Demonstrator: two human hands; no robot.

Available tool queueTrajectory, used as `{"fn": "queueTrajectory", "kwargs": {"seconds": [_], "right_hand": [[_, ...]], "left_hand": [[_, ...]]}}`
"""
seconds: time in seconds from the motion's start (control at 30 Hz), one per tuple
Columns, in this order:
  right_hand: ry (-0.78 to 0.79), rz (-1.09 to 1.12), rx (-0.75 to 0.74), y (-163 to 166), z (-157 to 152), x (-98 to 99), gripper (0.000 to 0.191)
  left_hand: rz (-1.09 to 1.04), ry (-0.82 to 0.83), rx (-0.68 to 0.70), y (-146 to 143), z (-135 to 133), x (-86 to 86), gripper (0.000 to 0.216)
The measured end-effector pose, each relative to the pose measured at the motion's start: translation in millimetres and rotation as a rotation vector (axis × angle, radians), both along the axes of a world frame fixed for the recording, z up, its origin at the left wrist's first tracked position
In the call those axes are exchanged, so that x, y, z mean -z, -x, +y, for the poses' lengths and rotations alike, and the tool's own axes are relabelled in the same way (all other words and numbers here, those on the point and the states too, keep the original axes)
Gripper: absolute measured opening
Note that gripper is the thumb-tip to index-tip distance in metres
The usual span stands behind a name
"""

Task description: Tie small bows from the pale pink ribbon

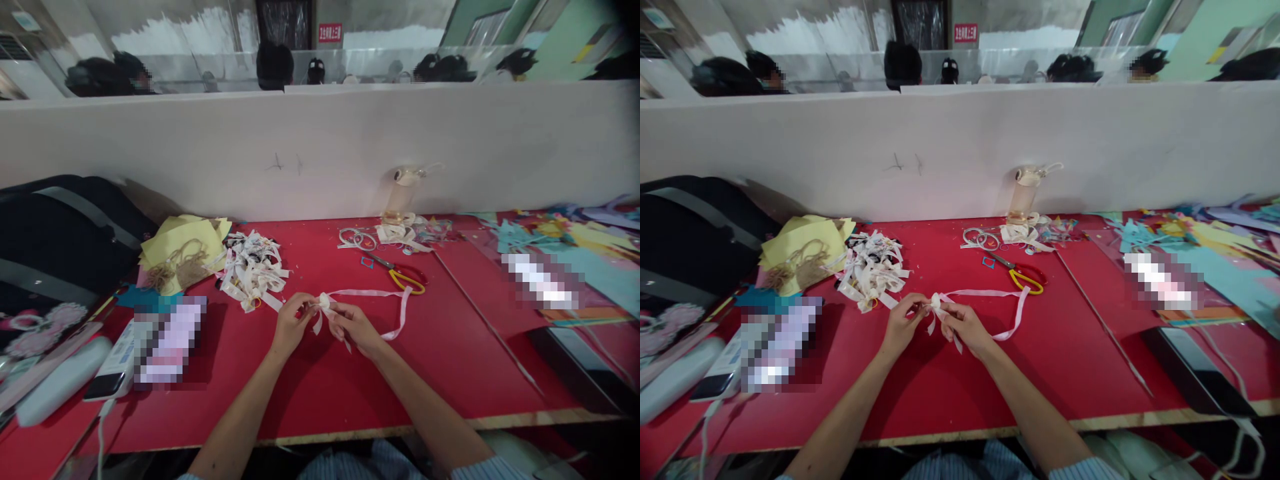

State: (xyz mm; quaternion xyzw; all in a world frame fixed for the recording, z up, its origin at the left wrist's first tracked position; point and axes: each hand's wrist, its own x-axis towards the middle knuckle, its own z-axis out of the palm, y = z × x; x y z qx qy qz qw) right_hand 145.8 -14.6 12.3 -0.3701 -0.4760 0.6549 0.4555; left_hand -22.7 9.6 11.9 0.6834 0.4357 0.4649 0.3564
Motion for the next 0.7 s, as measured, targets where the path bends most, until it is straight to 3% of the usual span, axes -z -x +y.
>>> {"fn": "queueTrajectory", "kwargs": {"seconds": [0.43, 0.7], "right_hand": [[-0.019, -0.009, -0.047, -4.9, 1.2, 7.4, 0.022], [-0.021, -0.046, 0.037, -3.2, 4.2, 15.8, 0.024]], "left_hand": [[-0.033, 0.060, 0.038, 2.6, -0.1, 0.7, 0.018], [0.017, 0.046, 0.031, 1.3, 2.4, -1.7, 0.018]]}}
